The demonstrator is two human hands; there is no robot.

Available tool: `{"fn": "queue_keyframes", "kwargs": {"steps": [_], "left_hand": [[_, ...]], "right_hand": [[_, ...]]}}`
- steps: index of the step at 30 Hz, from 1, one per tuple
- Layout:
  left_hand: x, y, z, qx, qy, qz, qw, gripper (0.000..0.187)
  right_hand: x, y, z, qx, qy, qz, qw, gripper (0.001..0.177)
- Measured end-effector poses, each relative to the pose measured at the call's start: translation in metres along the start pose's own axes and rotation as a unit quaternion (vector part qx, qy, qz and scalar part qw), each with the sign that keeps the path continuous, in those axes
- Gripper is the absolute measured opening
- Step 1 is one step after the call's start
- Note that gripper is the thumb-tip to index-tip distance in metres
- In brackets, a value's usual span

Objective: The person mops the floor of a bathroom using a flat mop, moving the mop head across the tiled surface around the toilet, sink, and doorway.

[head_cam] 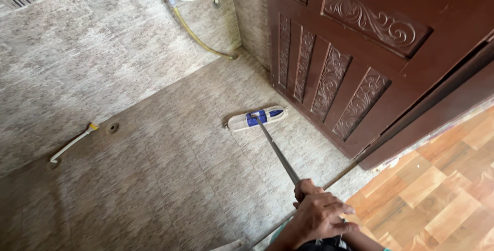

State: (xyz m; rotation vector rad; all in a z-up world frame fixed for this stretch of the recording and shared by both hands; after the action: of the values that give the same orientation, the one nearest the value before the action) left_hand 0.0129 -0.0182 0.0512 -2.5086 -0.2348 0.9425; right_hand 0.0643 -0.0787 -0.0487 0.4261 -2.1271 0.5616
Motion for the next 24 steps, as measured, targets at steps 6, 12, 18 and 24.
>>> {"fn": "queue_keyframes", "kwargs": {"steps": [6,12,18,24], "left_hand": [[0.005,0.006,-0.001,-0.006,-0.035,0.033,0.999,0.027],[0.041,0.037,0.016,0.011,-0.030,-0.017,0.999,0.026],[0.080,0.044,0.018,0.028,-0.039,-0.072,0.996,0.031],[0.052,0.021,0.012,0.048,-0.040,-0.086,0.994,0.034]], "right_hand": [[-0.017,0.002,-0.015,-0.056,0.064,0.006,0.996,0.025],[-0.011,0.002,-0.020,-0.037,0.011,0.032,0.999,0.023],[-0.041,0.003,-0.027,-0.039,0.008,0.046,0.998,0.021],[-0.039,0.009,-0.022,-0.018,0.013,0.041,0.999,0.020]]}}
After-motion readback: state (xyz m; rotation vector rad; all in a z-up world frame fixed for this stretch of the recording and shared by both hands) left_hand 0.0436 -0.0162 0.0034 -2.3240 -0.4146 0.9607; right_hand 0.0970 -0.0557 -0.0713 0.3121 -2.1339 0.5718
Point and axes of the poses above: each hand's wrist, its own z-axis away from the middle knuckle, its own y-axis out of the palm, x = y × z, the point moved 5 cm from there along -z, towards the middle knuckle, and after that the axes turned 2 degrees about z, right-handed, at the moved point
